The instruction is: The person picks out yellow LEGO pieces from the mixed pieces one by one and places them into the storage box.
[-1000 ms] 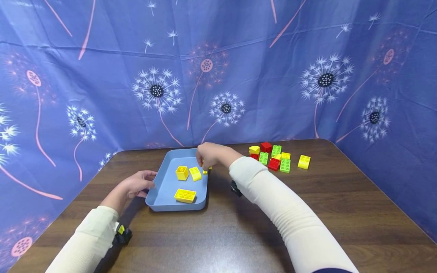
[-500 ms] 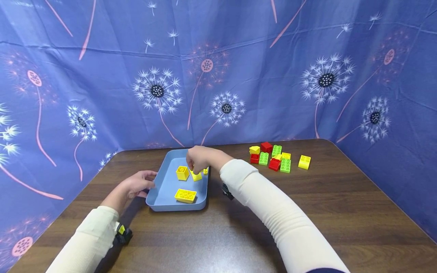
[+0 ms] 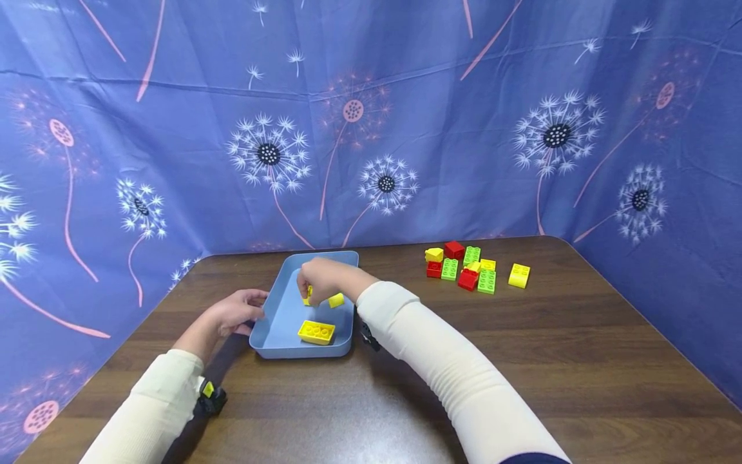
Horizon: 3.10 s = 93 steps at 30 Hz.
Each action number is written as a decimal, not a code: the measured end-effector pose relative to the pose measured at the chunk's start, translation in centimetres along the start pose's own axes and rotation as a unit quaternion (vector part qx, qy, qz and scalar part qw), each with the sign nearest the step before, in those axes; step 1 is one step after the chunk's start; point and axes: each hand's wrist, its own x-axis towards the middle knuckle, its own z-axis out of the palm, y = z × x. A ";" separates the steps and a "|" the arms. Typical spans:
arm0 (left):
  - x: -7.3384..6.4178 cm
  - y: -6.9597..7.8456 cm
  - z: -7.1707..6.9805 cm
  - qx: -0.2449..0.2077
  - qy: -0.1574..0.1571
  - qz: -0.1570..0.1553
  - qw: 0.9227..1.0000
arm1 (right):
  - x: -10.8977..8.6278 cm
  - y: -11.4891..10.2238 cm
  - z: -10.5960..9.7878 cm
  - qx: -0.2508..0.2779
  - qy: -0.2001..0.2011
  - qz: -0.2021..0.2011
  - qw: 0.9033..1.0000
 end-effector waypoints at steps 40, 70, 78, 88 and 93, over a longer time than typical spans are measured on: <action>-0.4 0.1 0.1 0.000 -0.009 0.002 1.000 | -1.0 -1.2 1.8 0.000 -0.045 -0.024 0.999; -0.2 -0.1 0.4 0.001 -0.003 0.003 1.000 | -19.5 13.9 -4.1 0.042 0.181 0.149 0.971; -0.3 0.1 0.0 0.003 -0.006 -0.002 1.000 | -22.0 15.0 -4.3 0.063 0.188 0.176 0.964; -0.3 -0.2 -0.2 0.010 -0.003 -0.006 1.000 | -23.7 17.1 -3.0 0.050 0.183 0.205 0.960; -0.4 -0.4 -0.1 0.008 -0.004 -0.011 1.000 | -24.7 18.6 -2.2 0.016 0.189 0.223 0.956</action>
